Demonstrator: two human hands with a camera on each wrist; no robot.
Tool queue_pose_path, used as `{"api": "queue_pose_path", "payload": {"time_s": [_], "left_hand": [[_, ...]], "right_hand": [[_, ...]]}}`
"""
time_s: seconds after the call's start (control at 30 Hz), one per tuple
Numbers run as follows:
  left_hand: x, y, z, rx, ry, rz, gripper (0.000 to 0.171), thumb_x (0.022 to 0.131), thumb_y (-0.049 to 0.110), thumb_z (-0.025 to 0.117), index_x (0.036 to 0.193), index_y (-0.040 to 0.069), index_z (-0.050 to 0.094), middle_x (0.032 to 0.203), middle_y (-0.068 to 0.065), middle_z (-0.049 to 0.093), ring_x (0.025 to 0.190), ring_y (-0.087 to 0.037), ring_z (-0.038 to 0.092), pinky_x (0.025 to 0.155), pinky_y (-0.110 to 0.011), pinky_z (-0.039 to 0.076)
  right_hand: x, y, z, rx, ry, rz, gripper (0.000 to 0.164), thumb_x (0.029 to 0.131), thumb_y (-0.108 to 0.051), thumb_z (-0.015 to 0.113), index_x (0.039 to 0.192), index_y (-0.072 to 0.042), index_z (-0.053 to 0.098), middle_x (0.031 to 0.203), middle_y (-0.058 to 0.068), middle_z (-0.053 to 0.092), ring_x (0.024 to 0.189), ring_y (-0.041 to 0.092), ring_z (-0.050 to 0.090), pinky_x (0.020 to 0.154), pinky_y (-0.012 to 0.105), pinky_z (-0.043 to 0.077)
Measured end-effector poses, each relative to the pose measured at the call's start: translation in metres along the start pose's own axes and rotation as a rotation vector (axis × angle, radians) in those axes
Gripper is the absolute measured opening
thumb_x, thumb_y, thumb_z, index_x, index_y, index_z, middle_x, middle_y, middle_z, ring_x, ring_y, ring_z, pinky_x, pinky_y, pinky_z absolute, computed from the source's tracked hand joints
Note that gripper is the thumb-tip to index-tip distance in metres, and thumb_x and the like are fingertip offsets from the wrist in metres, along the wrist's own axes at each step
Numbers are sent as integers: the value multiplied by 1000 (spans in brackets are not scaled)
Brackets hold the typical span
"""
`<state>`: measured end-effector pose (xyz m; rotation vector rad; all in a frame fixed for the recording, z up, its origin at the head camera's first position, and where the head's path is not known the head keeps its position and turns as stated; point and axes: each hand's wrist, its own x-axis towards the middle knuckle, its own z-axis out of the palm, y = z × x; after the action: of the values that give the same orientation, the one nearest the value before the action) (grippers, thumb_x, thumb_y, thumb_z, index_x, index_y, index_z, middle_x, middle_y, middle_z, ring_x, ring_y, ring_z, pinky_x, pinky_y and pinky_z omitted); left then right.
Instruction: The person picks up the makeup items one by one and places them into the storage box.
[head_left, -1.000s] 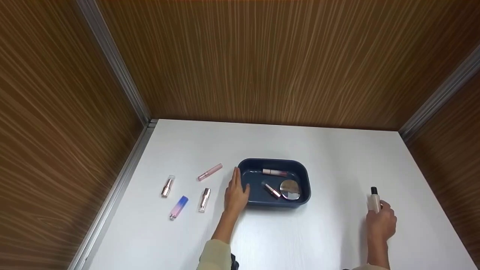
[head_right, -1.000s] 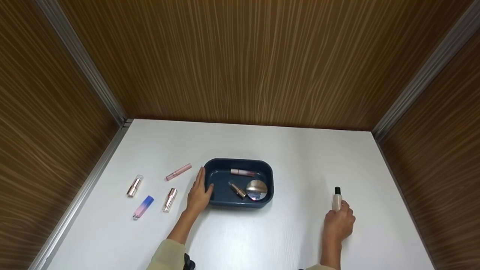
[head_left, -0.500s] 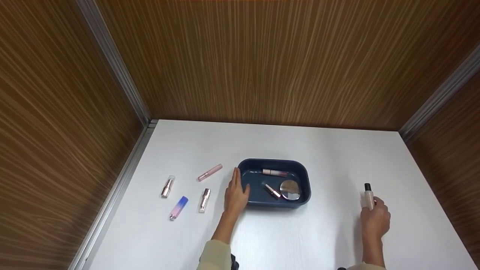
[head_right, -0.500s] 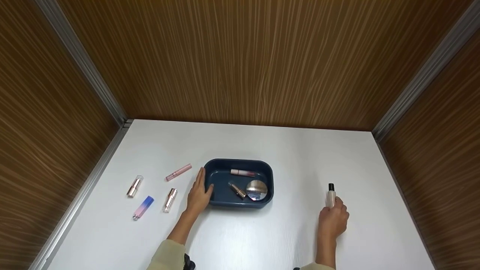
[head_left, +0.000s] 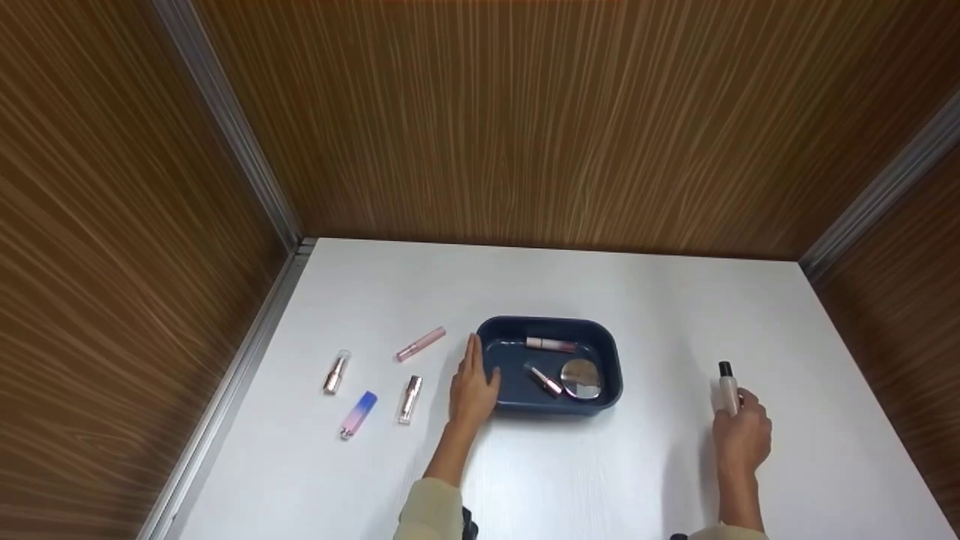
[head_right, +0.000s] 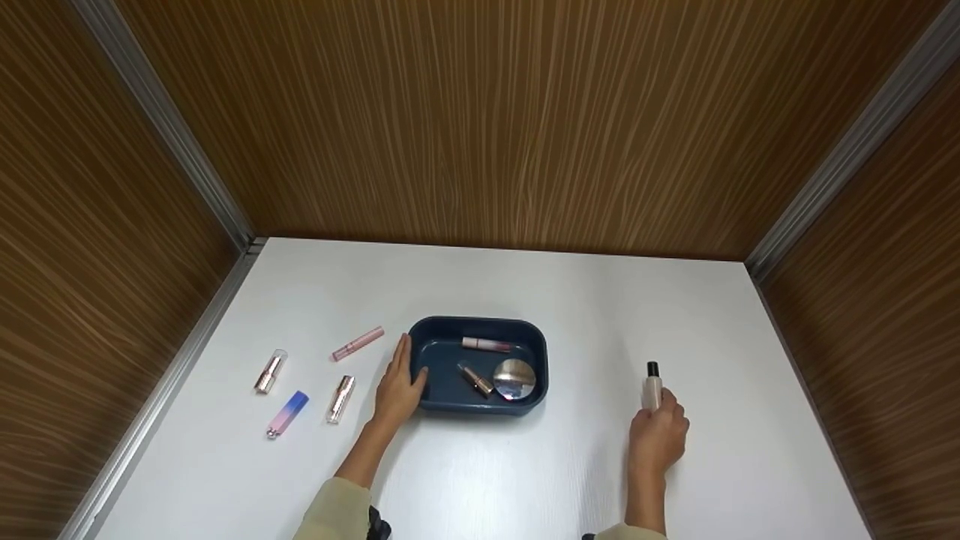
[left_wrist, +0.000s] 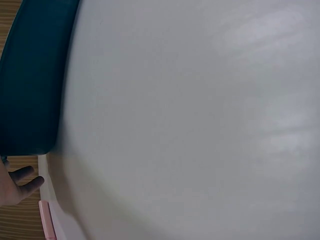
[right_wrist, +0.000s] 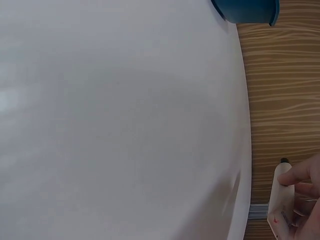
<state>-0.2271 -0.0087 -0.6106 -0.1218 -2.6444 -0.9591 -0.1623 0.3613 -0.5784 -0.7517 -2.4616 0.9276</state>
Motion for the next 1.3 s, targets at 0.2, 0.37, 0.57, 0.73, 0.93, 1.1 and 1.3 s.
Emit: {"api": "queue_pose_path", "payload": {"time_s": [0.2,0.37,0.57,0.73,0.93,1.1,1.3], "left_hand": [[1,0,1,2,-17,-9,66,87,20,59,142,-1,29,145,-14,29,113,-31,48,80,-43,45],[1,-1,1,1,-18,-4,67,86,20,59,142,-1,29,145,-14,29,113,-31,48,81,-43,45],[3,-2,0,-5,-35,-12,67,87,21,58,143,-1,27,146,-14,27,115,-31,46,83,-43,44],[2,-1,0,-1,-24,1,67,87,20,59,142,-2,28,145,-15,29,114,-31,47,81,-43,44],[2,0,0,1,-28,0,66,87,21,58,142,-2,28,146,-14,28,115,-30,46,81,-43,44],[1,-1,0,-2,-20,2,66,88,21,57,142,-2,28,145,-15,28,116,-30,46,81,-43,44],[0,-1,0,-11,-22,-1,66,87,20,58,142,-3,28,146,-14,28,116,-30,45,82,-43,44]], "right_hand": [[-1,-3,2,-3,2,-27,42,81,8,48,122,12,48,106,32,54,95,48,49,78,58,38],[-1,-5,3,1,27,-60,40,79,9,49,119,12,50,102,33,55,91,48,50,74,58,38],[-2,-10,4,1,44,-95,40,78,9,51,117,13,51,100,33,55,89,49,51,72,57,39],[-3,-15,6,1,41,-122,40,77,10,52,117,13,51,100,33,56,87,48,52,70,56,40],[-5,-22,9,10,33,-143,40,77,10,52,117,13,52,99,33,56,86,47,53,70,55,40],[-6,-26,12,13,29,-145,40,78,8,51,117,11,53,100,31,56,87,46,53,71,54,40],[-7,-31,11,27,28,-162,38,78,8,51,116,11,53,101,30,56,87,46,52,71,55,39]]}}
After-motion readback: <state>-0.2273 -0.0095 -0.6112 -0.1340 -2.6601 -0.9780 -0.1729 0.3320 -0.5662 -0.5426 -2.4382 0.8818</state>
